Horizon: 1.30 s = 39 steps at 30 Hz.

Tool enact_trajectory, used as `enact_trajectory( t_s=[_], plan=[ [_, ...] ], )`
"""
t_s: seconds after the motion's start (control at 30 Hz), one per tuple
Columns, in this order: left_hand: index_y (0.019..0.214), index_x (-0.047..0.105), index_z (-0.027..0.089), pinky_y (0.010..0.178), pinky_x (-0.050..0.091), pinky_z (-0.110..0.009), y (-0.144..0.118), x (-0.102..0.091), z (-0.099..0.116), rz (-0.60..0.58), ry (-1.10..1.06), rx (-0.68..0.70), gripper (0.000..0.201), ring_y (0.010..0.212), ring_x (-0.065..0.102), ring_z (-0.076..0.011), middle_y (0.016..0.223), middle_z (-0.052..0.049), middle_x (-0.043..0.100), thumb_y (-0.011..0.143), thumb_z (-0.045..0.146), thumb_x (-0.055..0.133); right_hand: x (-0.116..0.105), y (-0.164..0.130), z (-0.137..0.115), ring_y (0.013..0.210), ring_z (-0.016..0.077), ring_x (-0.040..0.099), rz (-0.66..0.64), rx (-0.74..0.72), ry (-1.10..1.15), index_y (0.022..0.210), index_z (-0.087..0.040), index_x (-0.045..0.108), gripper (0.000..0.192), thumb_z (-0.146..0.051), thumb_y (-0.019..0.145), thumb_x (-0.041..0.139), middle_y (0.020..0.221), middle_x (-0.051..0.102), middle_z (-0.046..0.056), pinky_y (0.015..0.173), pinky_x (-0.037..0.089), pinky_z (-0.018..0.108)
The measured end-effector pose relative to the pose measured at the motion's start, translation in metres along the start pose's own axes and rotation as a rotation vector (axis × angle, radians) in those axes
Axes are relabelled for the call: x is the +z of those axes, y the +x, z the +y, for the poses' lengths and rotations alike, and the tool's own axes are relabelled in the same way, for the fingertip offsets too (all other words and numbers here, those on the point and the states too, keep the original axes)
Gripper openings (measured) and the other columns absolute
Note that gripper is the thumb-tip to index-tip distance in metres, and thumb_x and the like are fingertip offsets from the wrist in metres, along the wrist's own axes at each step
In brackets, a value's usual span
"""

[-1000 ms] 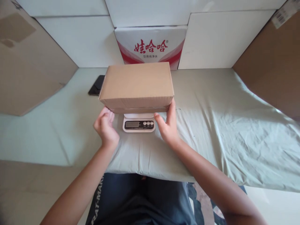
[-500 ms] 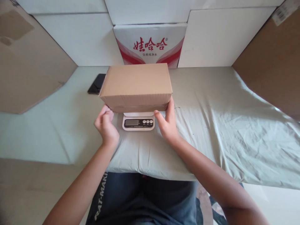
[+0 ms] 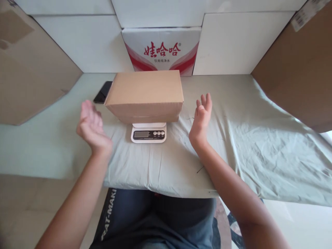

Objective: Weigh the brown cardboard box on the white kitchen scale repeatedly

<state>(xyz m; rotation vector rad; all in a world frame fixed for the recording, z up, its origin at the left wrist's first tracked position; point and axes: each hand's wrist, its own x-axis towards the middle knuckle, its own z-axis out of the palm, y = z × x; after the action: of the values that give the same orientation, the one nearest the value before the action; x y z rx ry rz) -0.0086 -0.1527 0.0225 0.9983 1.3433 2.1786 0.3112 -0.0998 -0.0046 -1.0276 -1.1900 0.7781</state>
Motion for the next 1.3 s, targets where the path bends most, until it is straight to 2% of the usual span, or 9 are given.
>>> enact_trajectory(
  t_s=[0.1,0.17,0.33,0.53,0.67,0.83,1.03,1.17,1.3],
  plan=[
    [0.148,0.065,0.016,0.133,0.036,-0.044,0.016,0.003,-0.02,-0.151,-0.019,-0.033,0.066,0.161,0.046,-0.029,0.166,-0.014,0.056,0.094,0.052,0.052,0.005,-0.004,0.003,0.169,0.0344,0.034,-0.044,0.028,0.01,0.165,-0.048,0.028,0.078,-0.077,0.094,0.044,0.181,0.031,0.0,0.136,0.031,0.068],
    [0.146,0.068,0.021,0.131,0.038,-0.046,0.02,0.003,-0.032,-0.196,-0.001,-0.051,0.068,0.16,0.047,-0.0311,0.165,-0.013,0.058,0.092,0.06,0.054,0.014,-0.012,0.002,0.168,0.0347,0.036,-0.071,0.035,0.032,0.164,-0.046,0.032,0.079,-0.077,0.093,0.049,0.181,0.032,0.001,0.137,0.031,0.068],
    [0.146,0.069,0.023,0.13,0.04,-0.045,0.01,0.001,-0.037,-0.18,0.009,-0.048,0.069,0.158,0.05,-0.0308,0.164,-0.013,0.059,0.093,0.065,0.052,0.029,-0.027,-0.006,0.168,0.0326,0.036,-0.163,0.038,0.084,0.159,-0.043,0.042,0.072,-0.072,0.094,0.054,0.177,0.041,-0.001,0.14,0.029,0.064],
    [0.13,0.079,0.024,0.123,0.049,-0.048,-0.004,0.002,-0.035,-0.114,-0.007,-0.06,0.06,0.14,0.068,-0.032,0.139,-0.012,0.077,0.088,0.062,0.058,0.035,-0.031,-0.022,0.164,0.0325,0.042,-0.269,-0.044,0.122,0.146,-0.038,0.059,0.054,-0.062,0.099,0.053,0.167,0.055,0.0,0.139,0.034,0.058],
    [0.123,0.083,0.02,0.115,0.056,-0.051,-0.009,0.002,-0.037,-0.112,0.045,-0.045,0.063,0.129,0.074,-0.0343,0.129,-0.015,0.082,0.084,0.066,0.063,0.037,-0.035,-0.029,0.164,0.0316,0.043,-0.287,-0.055,0.085,0.152,-0.038,0.055,0.059,-0.065,0.1,0.05,0.167,0.055,0.001,0.138,0.036,0.056],
    [0.128,0.081,0.02,0.118,0.054,-0.05,-0.011,0.002,-0.038,-0.213,0.073,-0.016,0.071,0.132,0.073,-0.0361,0.128,-0.016,0.081,0.085,0.073,0.062,0.038,-0.036,-0.026,0.166,0.0308,0.038,-0.283,-0.046,0.031,0.155,-0.039,0.051,0.064,-0.071,0.099,0.045,0.167,0.054,0.001,0.142,0.029,0.057],
    [0.126,0.081,0.02,0.115,0.056,-0.048,-0.013,0.001,-0.039,-0.221,0.044,-0.009,0.068,0.129,0.074,-0.0351,0.128,-0.015,0.082,0.085,0.071,0.066,0.038,-0.035,-0.026,0.167,0.0299,0.036,-0.301,-0.032,0.066,0.154,-0.037,0.051,0.063,-0.068,0.099,0.048,0.167,0.054,0.001,0.142,0.027,0.057],
    [0.134,0.077,0.022,0.125,0.047,-0.046,-0.01,0.008,-0.032,-0.336,0.059,-0.028,0.073,0.145,0.064,-0.0334,0.143,-0.014,0.075,0.087,0.076,0.063,0.041,-0.036,-0.022,0.165,0.0307,0.039,-0.303,-0.064,0.061,0.157,-0.04,0.045,0.071,-0.074,0.095,0.052,0.17,0.05,0.001,0.139,0.035,0.057],
    [0.14,0.072,0.025,0.132,0.037,-0.043,0.014,0.028,-0.027,-0.401,0.028,-0.008,0.079,0.159,0.049,-0.0312,0.157,-0.012,0.065,0.088,0.083,0.059,0.049,-0.015,-0.013,0.165,0.0324,0.038,-0.262,-0.115,0.043,0.158,-0.045,0.04,0.077,-0.082,0.091,0.051,0.17,0.048,-0.001,0.138,0.035,0.06]
  ],
)
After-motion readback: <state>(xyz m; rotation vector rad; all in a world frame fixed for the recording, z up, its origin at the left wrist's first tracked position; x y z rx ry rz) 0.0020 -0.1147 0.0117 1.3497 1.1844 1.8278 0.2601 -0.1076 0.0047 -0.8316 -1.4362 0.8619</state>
